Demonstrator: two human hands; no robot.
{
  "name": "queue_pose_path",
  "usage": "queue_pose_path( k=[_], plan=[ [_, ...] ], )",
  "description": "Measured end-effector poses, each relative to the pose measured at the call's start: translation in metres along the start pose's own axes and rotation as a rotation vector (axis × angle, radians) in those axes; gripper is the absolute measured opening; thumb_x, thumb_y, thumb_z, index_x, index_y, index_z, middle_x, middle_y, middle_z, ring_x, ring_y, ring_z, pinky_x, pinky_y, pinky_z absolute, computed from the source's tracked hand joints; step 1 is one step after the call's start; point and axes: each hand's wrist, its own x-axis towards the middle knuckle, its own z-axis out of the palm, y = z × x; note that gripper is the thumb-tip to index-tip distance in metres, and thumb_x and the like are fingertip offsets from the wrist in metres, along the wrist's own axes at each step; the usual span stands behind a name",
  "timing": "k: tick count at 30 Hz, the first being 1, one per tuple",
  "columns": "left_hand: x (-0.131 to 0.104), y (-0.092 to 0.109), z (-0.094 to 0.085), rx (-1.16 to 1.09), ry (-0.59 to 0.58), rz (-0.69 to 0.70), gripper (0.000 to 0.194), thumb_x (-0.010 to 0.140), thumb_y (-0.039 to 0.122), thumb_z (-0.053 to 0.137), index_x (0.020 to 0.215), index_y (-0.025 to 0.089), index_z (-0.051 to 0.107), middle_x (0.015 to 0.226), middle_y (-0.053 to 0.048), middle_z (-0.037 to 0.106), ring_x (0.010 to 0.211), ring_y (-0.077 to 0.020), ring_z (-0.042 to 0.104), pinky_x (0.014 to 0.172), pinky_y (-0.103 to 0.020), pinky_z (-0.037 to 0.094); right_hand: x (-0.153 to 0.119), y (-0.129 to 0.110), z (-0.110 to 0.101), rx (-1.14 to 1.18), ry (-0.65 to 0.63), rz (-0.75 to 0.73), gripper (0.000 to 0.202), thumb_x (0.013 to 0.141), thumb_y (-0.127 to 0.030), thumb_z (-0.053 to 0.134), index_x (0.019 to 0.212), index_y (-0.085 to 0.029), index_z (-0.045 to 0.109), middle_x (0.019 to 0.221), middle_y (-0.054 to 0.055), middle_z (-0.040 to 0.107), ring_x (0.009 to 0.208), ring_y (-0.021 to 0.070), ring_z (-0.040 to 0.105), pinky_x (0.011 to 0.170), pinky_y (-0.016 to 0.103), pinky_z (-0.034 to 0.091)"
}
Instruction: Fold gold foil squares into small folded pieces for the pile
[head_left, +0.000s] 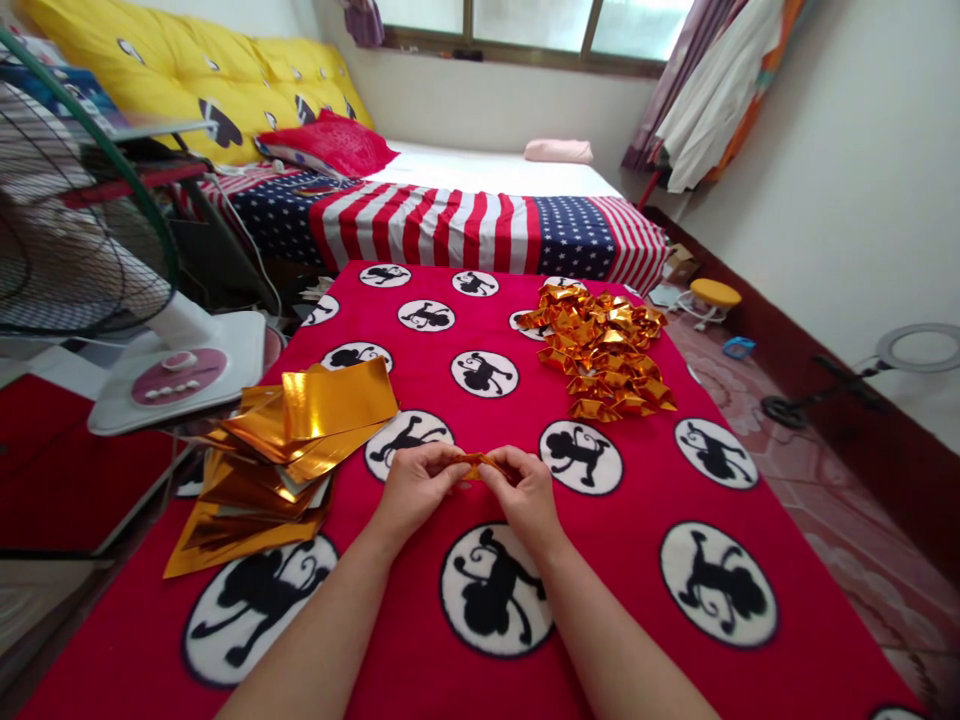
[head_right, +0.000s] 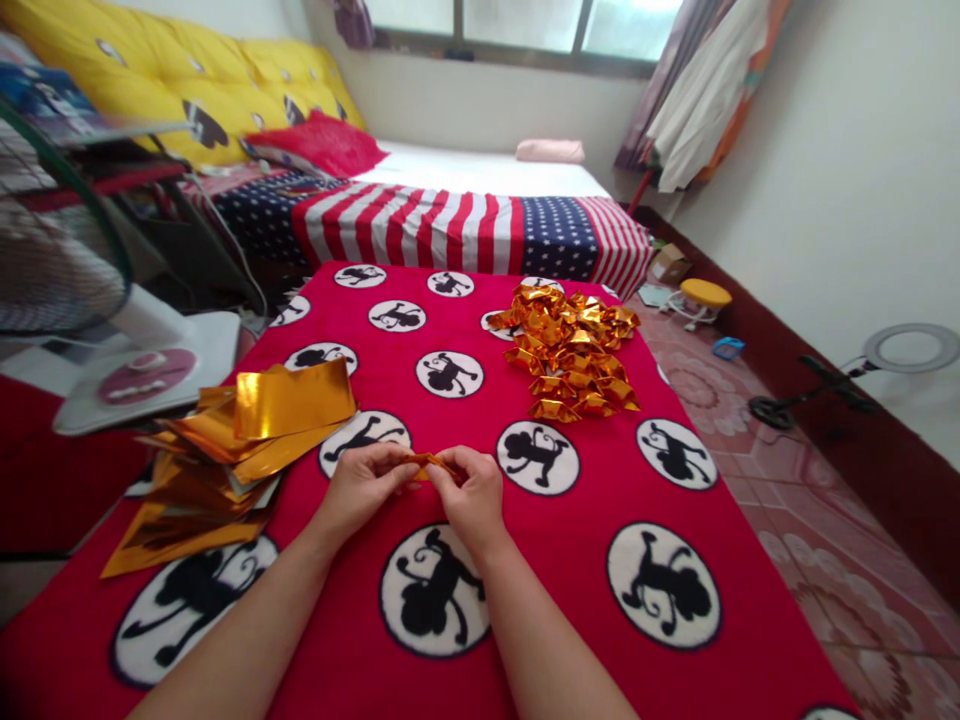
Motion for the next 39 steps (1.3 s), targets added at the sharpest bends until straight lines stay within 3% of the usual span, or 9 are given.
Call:
queue_pose_path(
  k=[10,21,27,32,39],
  plan=[
    [0.0003,0.0059,-0.0009,-0.084,0.006,-0.087,0.020,0.067,0.031,0.076,0.072,0.014,0.069,0.063,-0.002,0.071,0.052,-0.0152,0.067,0.048,-0.020,0.054,0.0011,0.0022,-0.0028,0.007,-0.009,-0.014,0.014,0.080,-0.027,0.064,0.071,-0.019,0.070,0.067,0.001,0.066,0.066,0.0158,0.056,0.066,0.027,0.041],
    [0.0011,-0.0006,-0.0048,-0.059,-0.048,-0.106,0.022,0.074,0.035,0.071,0.077,0.013,0.071,0.069,-0.005,0.073,0.057,-0.0176,0.069,0.048,-0.021,0.053,0.0005,-0.0013,-0.0057,0.016,-0.051,-0.039,0.020,0.084,-0.029,0.060,0.069,-0.019,0.068,0.065,-0.001,0.061,0.065,0.0146,0.052,0.066,0.026,0.038],
    [0.0007,-0.0024,-0.0040,-0.009,0.028,-0.045,0.021,0.073,0.035,0.071,0.075,0.014,0.070,0.067,-0.004,0.071,0.053,-0.0160,0.066,0.047,-0.022,0.052,-0.0002,-0.0011,-0.0042,-0.051,-0.029,-0.054,0.024,0.087,-0.032,0.057,0.070,-0.019,0.067,0.064,0.000,0.062,0.065,0.0150,0.052,0.064,0.025,0.038],
    [0.0006,0.0012,-0.0010,0.124,0.021,0.039,0.019,0.080,0.033,0.064,0.081,0.014,0.069,0.051,0.003,0.058,0.036,-0.0080,0.048,0.038,-0.019,0.037,-0.0014,0.0035,-0.0021,-0.014,0.009,-0.031,0.023,0.089,-0.032,0.056,0.074,-0.020,0.068,0.062,0.000,0.061,0.062,0.0149,0.053,0.060,0.025,0.039],
    [0.0012,0.0046,-0.0026,0.314,-0.009,0.187,0.020,0.087,0.030,0.055,0.080,0.015,0.067,0.064,0.001,0.060,0.058,-0.0107,0.052,0.056,-0.020,0.038,-0.0027,0.0036,-0.0023,0.001,0.021,-0.023,0.022,0.088,-0.032,0.056,0.074,-0.019,0.067,0.062,0.000,0.061,0.060,0.0140,0.053,0.058,0.024,0.038]
  ],
)
